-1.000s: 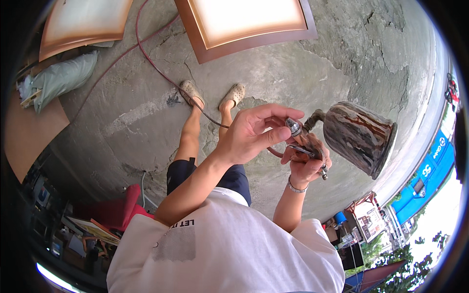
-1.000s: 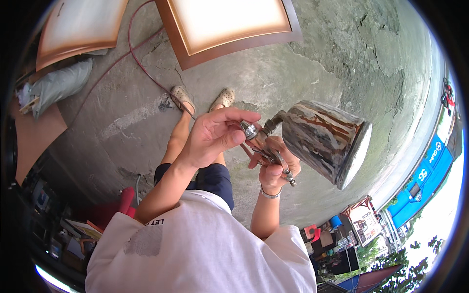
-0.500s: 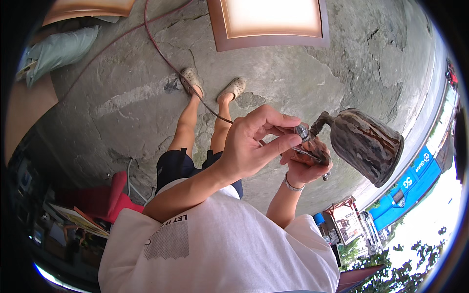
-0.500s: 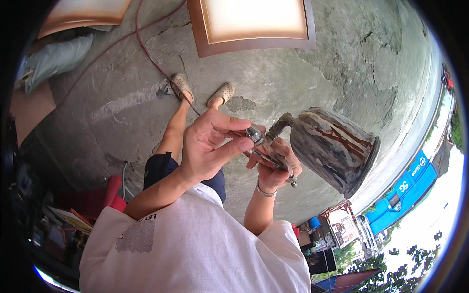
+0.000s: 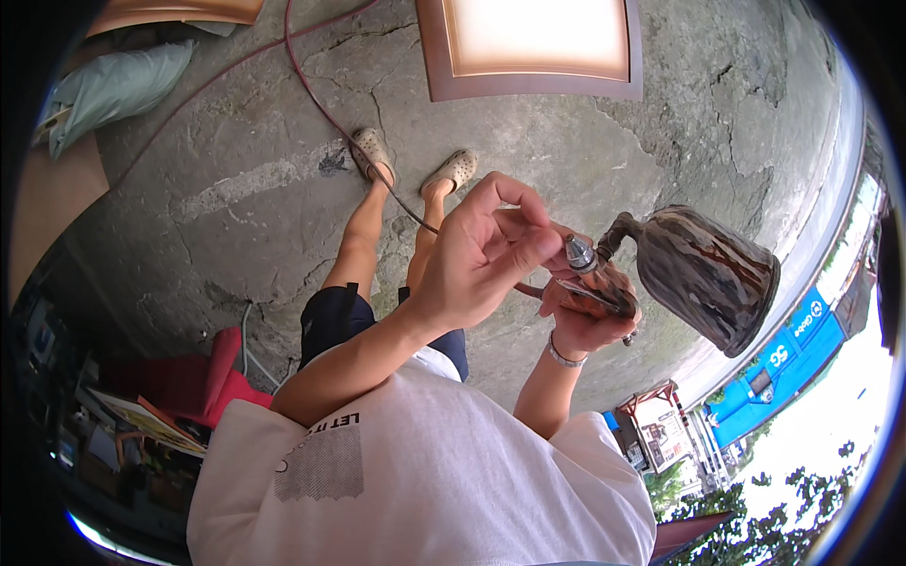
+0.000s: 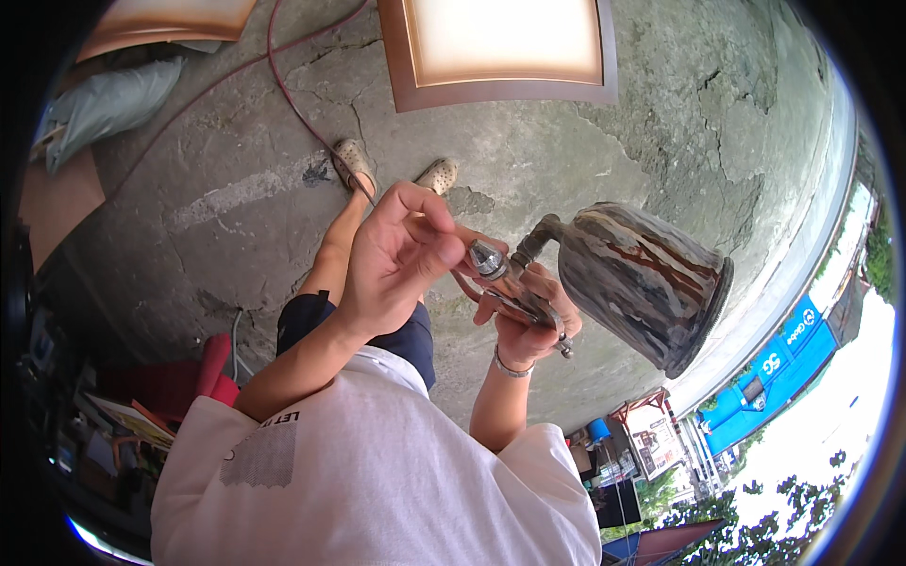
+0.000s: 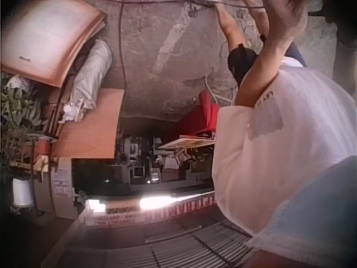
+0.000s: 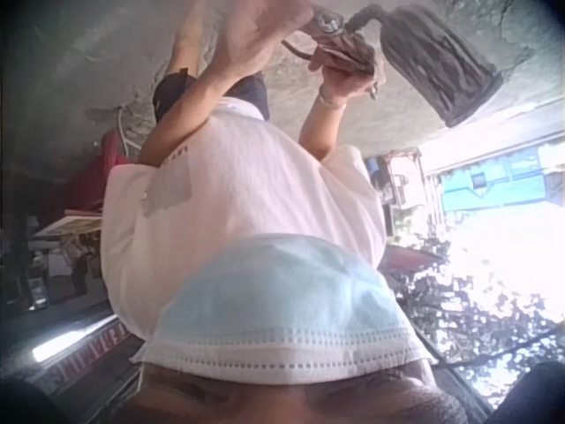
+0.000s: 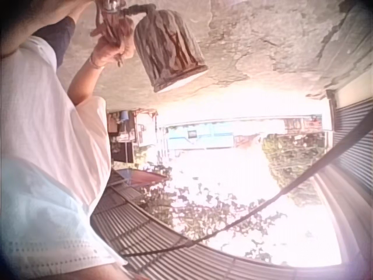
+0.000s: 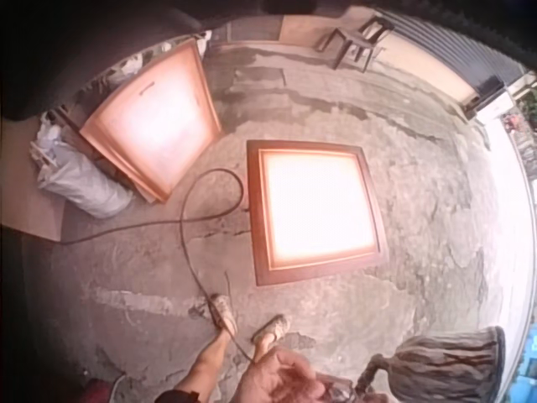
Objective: The person uses a spray gun connected to an air hose to apply a light-colored finish to two wooden frames placed on the ground. The person moves around the frames to cover all sides and edges, then briefly touches one frame before walking away.
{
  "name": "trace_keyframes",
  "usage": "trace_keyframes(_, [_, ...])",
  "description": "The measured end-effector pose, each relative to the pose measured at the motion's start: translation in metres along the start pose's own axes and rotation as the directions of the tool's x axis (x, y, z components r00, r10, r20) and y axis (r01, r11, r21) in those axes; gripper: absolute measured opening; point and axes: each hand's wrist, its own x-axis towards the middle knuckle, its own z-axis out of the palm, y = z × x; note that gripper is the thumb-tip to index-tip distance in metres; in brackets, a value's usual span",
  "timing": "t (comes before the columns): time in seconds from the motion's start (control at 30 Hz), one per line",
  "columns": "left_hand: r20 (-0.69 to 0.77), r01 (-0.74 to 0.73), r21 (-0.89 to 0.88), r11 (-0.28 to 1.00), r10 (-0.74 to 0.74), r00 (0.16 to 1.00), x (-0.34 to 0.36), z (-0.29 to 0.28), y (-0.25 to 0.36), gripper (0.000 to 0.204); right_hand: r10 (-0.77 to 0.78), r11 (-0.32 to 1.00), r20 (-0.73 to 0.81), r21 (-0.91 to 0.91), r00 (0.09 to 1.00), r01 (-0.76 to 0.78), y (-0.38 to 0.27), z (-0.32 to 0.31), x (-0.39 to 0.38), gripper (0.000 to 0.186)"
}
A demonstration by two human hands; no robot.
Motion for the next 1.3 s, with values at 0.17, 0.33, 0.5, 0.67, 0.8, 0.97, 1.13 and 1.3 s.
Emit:
trace_keyframes(0.17, [-0.041, 0.007, 0.215, 0.977, 0.002, 0.999, 0.005, -0.026, 0.005, 0.024, 0.003, 0.982, 0.063, -0.19, 0.998, 0.009, -0.012, 0.028, 0.009, 0.082])
trace_keyframes(0.33, [-0.027, 0.068, 0.248, 0.967, -0.063, 0.998, 0.0, -0.009, 0.027, 0.027, -0.063, 0.972, 0.219, -0.209, 0.974, 0.109, -0.01, 0.036, 0.013, 0.076])
trace_keyframes(0.5, [-0.024, 0.158, 0.211, 0.965, -0.157, 0.987, 0.0, -0.015, 0.034, 0.026, -0.045, 0.977, 0.243, -0.19, 0.969, 0.093, -0.01, 0.042, 0.005, 0.063])
trace_keyframes(0.67, [-0.016, 0.133, 0.199, 0.971, -0.133, 0.991, -0.002, -0.021, 0.028, 0.026, 0.019, 0.963, 0.231, -0.266, 0.973, 0.044, -0.011, 0.045, 0.005, 0.071])
trace_keyframes(0.8, [-0.009, 0.09, 0.358, 0.93, -0.093, 0.996, -0.001, -0.021, 0.027, 0.025, 0.095, 0.95, 0.132, -0.308, 0.987, -0.05, -0.016, 0.053, 0.002, 0.083])
trace_keyframes(0.97, [-0.114, 0.197, 0.344, 0.918, -0.168, 0.979, -0.001, -0.017, 0.025, 0.028, 0.043, 0.904, 0.177, -0.425, 0.983, 0.037, -0.006, 0.04, -0.005, 0.083])
trace_keyframes(1.13, [-0.213, 0.283, 0.385, 0.879, -0.214, 0.953, -0.002, -0.022, 0.018, 0.034, -0.035, 0.899, 0.18, -0.425, 0.983, 0.109, 0.008, 0.027, -0.016, 0.077])
trace_keyframes(1.3, [-0.207, 0.275, 0.495, 0.824, -0.195, 0.959, -0.001, -0.027, 0.007, 0.03, -0.04, 0.903, 0.226, -0.41, 0.973, 0.133, 0.006, 0.027, -0.014, 0.073])
